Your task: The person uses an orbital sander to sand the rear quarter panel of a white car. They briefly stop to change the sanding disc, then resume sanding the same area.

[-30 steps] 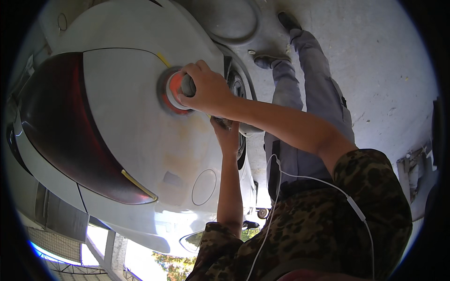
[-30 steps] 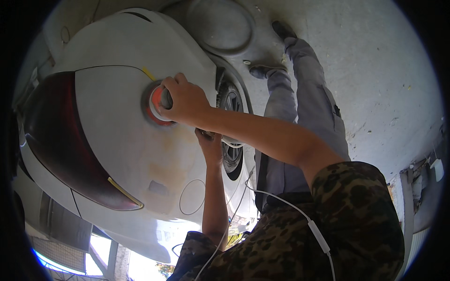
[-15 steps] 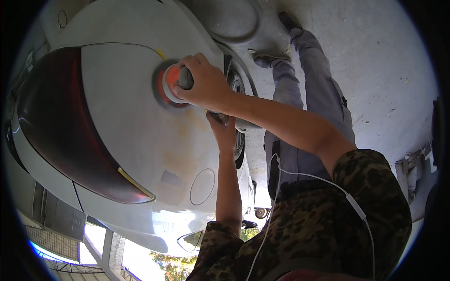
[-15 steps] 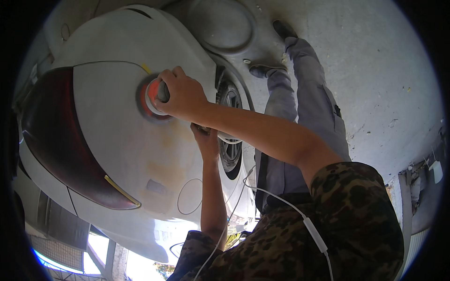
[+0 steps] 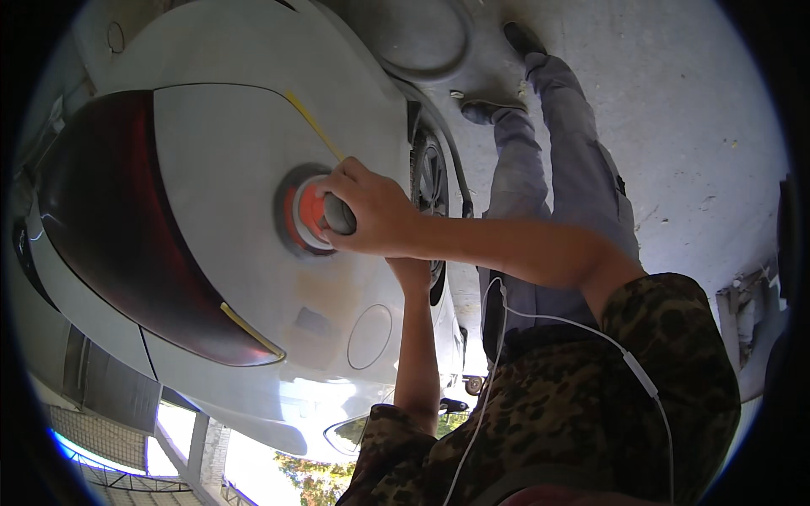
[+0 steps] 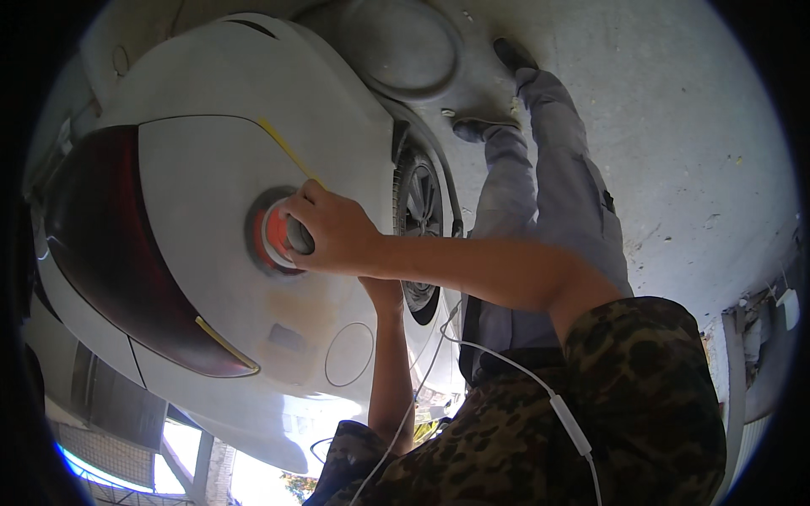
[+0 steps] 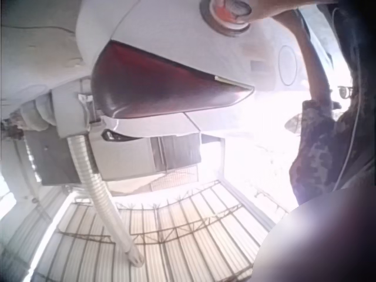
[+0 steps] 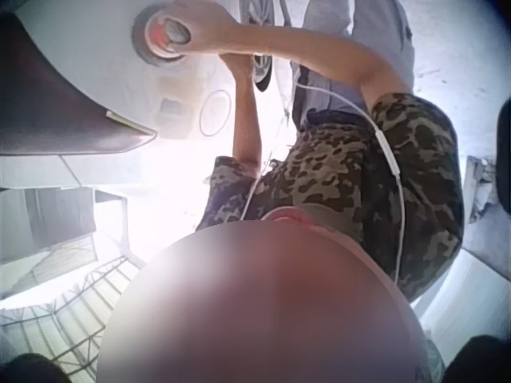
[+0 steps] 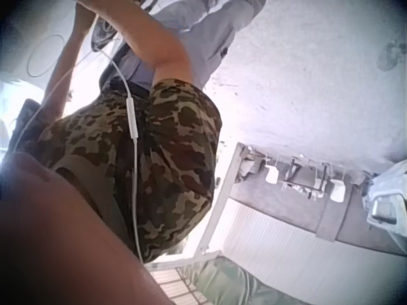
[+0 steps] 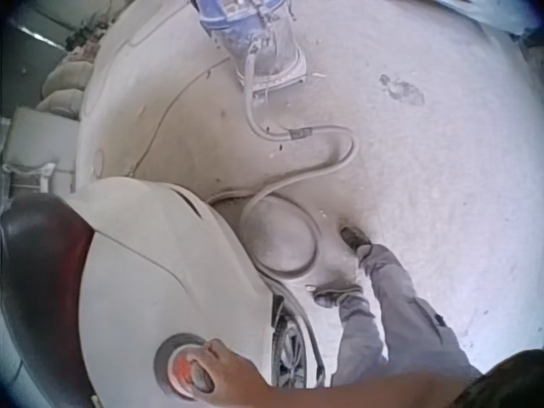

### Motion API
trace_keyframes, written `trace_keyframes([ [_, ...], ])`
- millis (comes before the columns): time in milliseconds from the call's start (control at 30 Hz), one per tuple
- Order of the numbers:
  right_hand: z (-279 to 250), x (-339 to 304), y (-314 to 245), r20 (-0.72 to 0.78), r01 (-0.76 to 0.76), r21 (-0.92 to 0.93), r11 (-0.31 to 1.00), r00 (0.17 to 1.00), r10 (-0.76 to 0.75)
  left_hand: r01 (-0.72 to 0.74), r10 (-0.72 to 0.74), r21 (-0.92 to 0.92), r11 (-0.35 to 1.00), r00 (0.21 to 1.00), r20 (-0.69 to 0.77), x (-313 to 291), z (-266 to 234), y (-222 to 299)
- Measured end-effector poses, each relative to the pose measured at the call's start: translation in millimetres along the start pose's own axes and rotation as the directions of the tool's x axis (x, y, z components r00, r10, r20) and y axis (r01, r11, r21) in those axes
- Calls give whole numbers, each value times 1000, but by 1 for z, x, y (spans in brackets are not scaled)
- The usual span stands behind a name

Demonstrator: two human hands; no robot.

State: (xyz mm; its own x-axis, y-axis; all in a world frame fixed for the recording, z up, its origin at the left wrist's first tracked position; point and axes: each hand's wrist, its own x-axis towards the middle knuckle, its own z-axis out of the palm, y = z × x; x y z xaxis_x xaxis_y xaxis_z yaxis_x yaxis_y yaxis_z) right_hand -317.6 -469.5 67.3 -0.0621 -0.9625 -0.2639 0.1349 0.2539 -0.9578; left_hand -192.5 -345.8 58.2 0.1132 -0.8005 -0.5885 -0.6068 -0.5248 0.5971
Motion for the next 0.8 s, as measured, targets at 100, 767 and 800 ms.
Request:
trace_keyframes([
  [100,5,2,-1,-32,19,17,1000,999,-19,-21,21,15,1000,998,-59,1,-8,2],
  [767,-22,61,17,13,-131,27,991,991,130,151,-162,-180,972,985,-50,33,-5,21],
  [800,-25,61,16,36,-132,38,990,991,131,152,-162,-153,976,985,-53,32,-2,23],
])
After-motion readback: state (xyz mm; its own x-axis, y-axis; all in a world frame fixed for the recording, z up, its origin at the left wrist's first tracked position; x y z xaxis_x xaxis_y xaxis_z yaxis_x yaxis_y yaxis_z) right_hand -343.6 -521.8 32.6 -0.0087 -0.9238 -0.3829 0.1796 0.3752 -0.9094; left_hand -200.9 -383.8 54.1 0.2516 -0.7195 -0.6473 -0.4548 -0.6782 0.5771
